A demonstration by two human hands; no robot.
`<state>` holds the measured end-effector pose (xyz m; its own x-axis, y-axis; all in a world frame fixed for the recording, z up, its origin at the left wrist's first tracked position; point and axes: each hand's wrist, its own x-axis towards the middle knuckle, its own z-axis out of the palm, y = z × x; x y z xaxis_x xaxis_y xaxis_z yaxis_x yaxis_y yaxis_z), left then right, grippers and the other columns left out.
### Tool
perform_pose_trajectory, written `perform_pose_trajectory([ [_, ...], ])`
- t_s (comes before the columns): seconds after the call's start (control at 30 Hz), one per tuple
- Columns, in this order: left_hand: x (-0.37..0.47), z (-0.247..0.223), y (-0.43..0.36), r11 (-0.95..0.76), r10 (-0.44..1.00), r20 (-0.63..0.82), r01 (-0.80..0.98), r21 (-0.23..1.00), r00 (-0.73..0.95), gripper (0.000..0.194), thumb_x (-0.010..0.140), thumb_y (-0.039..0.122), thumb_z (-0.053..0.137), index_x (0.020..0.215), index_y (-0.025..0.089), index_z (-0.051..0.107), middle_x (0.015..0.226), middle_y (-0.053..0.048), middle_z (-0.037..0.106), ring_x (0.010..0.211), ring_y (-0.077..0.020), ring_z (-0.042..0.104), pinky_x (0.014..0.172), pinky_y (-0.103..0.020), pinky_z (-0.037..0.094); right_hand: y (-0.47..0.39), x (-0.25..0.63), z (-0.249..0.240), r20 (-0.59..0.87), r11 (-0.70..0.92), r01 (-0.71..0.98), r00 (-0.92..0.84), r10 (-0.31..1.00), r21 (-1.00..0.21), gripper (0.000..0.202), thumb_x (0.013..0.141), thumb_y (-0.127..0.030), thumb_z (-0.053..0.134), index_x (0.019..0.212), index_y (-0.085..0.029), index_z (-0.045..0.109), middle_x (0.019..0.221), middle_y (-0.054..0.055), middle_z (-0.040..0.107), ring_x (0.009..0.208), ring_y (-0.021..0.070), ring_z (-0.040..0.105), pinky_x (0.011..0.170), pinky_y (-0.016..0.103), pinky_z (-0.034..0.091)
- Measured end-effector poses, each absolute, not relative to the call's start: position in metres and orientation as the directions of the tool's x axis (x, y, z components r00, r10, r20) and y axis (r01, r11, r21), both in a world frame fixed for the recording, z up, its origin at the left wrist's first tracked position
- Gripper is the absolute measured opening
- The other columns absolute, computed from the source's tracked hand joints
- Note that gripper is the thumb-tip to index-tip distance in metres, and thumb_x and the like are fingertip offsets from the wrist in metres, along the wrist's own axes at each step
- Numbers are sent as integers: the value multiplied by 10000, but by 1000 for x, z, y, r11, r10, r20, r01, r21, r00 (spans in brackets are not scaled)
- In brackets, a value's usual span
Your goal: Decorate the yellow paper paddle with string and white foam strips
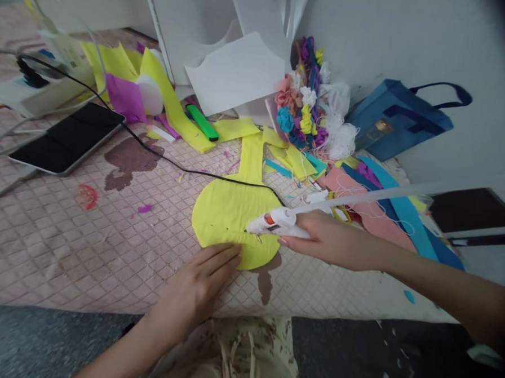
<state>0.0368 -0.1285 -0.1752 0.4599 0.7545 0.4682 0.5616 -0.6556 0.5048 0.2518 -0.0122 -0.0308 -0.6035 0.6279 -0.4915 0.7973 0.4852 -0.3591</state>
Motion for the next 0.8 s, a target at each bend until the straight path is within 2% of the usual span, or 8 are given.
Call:
perform_pose_trajectory([
  [0.17,37,-175,-128,-648,761,459,549,528,458,383,914,36,412,1276,101,521,1290,-150,588,1225,-234,522,965,-443,527,-9,242,-25,-555,460,824,-564,612,-331,331,900,-448,430,877,-155,580,701,31,576,562,123,462,518,252,279],
  [0.37,37,-172,-127,-644,765,454,540,542,457,377,910,46,433,1266,112,537,1281,-151,596,1218,-235,530,961,-446,529,-8,242,-31,-537,470,821,-568,623,-323,317,889,-452,450,802,-163,550,606,1,530,506,103,427,489,241,256],
  [0.57,37,-178,-128,-633,774,425,552,543,470,424,890,27,453,1305,103,501,1324,-148,562,1252,-228,491,1000,-434,502,-7,262,-38,-652,234,882,-462,601,-409,487,890,-589,398,669,-169,507,409,-24,457,396,110,462,447,231,331],
  [0.67,36,-181,-129,-625,780,412,557,547,470,451,879,2,442,1314,107,492,1342,-144,548,1262,-221,479,1015,-432,491,-7,279,-32,-585,236,869,-471,660,-434,468,880,-587,429,733,-160,552,403,-35,454,398,117,473,451,232,346],
  [0.8,35,-186,-130,-626,780,423,559,544,461,496,866,-18,435,1337,132,478,1351,-133,544,1264,-217,485,1024,-443,484,-13,299,-24,-531,270,875,-463,709,-403,432,876,-563,453,890,-158,603,469,-41,492,399,110,458,443,235,319],
])
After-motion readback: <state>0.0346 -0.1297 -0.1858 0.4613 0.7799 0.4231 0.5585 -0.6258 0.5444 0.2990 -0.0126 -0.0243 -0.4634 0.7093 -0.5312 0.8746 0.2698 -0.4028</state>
